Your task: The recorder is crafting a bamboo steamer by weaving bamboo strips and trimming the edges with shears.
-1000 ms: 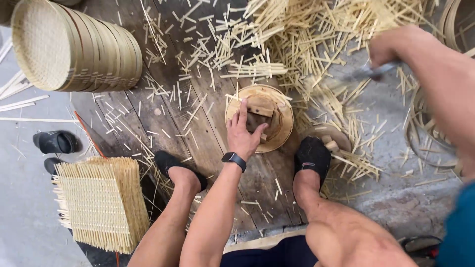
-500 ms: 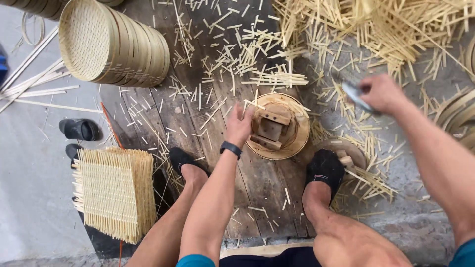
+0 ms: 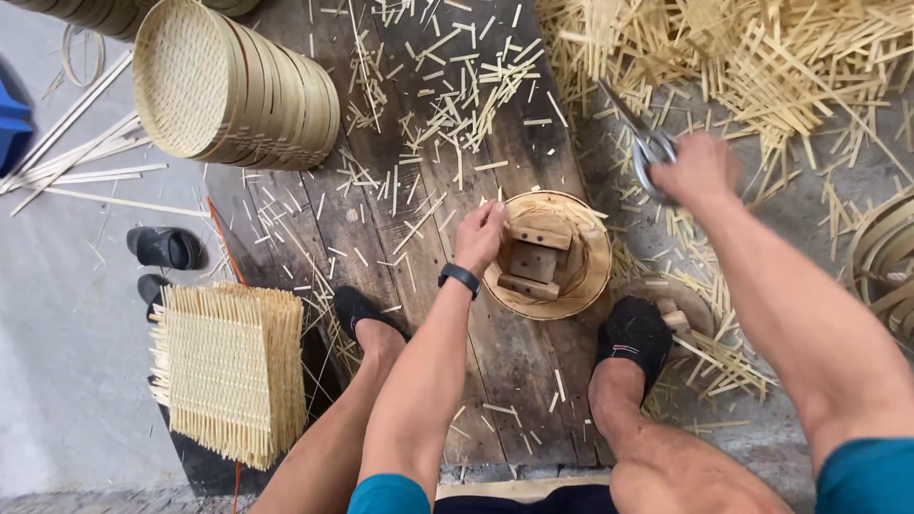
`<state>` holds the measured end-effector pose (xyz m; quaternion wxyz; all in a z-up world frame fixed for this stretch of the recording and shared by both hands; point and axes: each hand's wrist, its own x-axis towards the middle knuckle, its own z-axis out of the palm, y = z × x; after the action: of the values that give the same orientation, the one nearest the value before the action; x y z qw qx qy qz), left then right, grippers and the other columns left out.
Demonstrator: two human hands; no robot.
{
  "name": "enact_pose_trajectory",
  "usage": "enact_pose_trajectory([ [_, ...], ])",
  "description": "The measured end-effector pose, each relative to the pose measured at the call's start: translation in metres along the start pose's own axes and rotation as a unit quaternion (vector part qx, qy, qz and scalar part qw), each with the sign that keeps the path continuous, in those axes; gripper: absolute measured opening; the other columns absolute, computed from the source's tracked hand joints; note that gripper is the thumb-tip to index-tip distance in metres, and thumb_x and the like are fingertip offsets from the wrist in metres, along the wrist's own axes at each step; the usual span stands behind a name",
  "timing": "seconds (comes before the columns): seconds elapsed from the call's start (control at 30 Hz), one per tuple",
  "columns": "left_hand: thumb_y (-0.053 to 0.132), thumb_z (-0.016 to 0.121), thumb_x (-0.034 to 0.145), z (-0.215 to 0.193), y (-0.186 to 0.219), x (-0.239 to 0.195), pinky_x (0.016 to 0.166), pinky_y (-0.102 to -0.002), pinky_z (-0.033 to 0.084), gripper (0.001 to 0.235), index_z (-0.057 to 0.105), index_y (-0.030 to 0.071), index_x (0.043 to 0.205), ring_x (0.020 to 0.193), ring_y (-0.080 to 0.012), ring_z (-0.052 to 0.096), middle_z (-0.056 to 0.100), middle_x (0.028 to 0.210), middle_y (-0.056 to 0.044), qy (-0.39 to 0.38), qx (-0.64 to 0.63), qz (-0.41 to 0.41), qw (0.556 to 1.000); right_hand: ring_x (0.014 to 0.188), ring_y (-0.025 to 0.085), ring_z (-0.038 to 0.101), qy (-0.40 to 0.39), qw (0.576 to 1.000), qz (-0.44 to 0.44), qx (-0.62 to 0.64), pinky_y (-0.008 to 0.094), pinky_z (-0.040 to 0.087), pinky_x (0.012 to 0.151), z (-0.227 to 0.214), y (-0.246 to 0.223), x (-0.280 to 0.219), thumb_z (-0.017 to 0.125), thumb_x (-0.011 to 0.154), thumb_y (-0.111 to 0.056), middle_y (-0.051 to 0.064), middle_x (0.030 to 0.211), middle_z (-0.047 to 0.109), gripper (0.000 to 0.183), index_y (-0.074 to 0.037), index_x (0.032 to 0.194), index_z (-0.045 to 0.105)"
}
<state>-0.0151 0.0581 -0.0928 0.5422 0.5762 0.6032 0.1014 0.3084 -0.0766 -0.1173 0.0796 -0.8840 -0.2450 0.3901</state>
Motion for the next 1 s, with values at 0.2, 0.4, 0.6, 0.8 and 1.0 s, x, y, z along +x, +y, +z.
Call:
enact_pose_trajectory([
  [0.2, 0.038, 0.079, 0.085, 0.028, 0.025, 0.024, 0.082, -0.031, 0.057, 0.037, 0.080, 0.011, 0.109, 0.088, -0.0159, 0.074, 0.080, 0.095, -0.008, -0.053, 0.098, 0.002, 0.994, 0.102, 0.038, 0.062, 0.166, 0.966, -0.179, -0.091, 0.049, 0.052, 0.092, 0.031, 0.053, -0.073, 0.088, 0.073, -0.035, 0.028, 0.109, 0.063, 0.063, 0.006, 0.116, 0.067],
  [0.4, 0.047, 0.083, 0.080, 0.057, 0.054, 0.020, 0.091, -0.039, 0.051, 0.040, 0.079, 0.023, 0.112, 0.098, -0.0229, 0.069, 0.076, 0.103, -0.007, -0.028, 0.246, -0.012, 0.969, 0.085, 0.020, 0.072, -0.082, 0.959, -0.127, 0.240, 0.038, 0.058, 0.079, 0.074, 0.029, -0.077, 0.077, 0.091, -0.030, 0.014, 0.095, 0.079, 0.039, -0.001, 0.117, 0.076],
  [0.6, 0.051, 0.081, 0.075, 0.065, 0.040, 0.019, 0.089, -0.037, 0.052, 0.036, 0.085, 0.024, 0.099, 0.091, -0.0201, 0.076, 0.083, 0.096, -0.003, 0.012, 0.204, -0.038, 0.978, 0.069, 0.015, 0.069, -0.088, 0.961, -0.011, 0.261, 0.035, 0.058, 0.067, 0.069, 0.013, -0.078, 0.086, 0.083, -0.022, 0.011, 0.087, 0.078, 0.030, -0.002, 0.105, 0.080],
  [0.8, 0.051, 0.074, 0.089, 0.052, 0.021, 0.020, 0.087, -0.045, 0.048, 0.035, 0.085, 0.024, 0.107, 0.099, -0.0317, 0.062, 0.062, 0.109, -0.018, 0.015, 0.201, -0.006, 0.979, 0.079, 0.017, 0.071, 0.028, 0.967, -0.087, 0.238, 0.034, 0.057, 0.077, 0.073, 0.022, -0.097, 0.085, 0.084, -0.024, 0.013, 0.094, 0.078, 0.033, -0.005, 0.110, 0.080],
  [1.0, 0.035, 0.072, 0.095, -0.011, -0.078, 0.000, 0.080, -0.035, 0.057, 0.032, 0.082, 0.008, 0.108, 0.085, -0.0187, 0.076, 0.079, 0.092, -0.012, 0.062, 0.168, -0.056, 0.982, 0.081, 0.019, 0.072, -0.185, 0.905, -0.006, 0.383, 0.034, 0.060, 0.070, 0.072, 0.036, -0.130, 0.073, 0.093, -0.028, 0.014, 0.099, 0.076, 0.037, 0.001, 0.115, 0.072],
])
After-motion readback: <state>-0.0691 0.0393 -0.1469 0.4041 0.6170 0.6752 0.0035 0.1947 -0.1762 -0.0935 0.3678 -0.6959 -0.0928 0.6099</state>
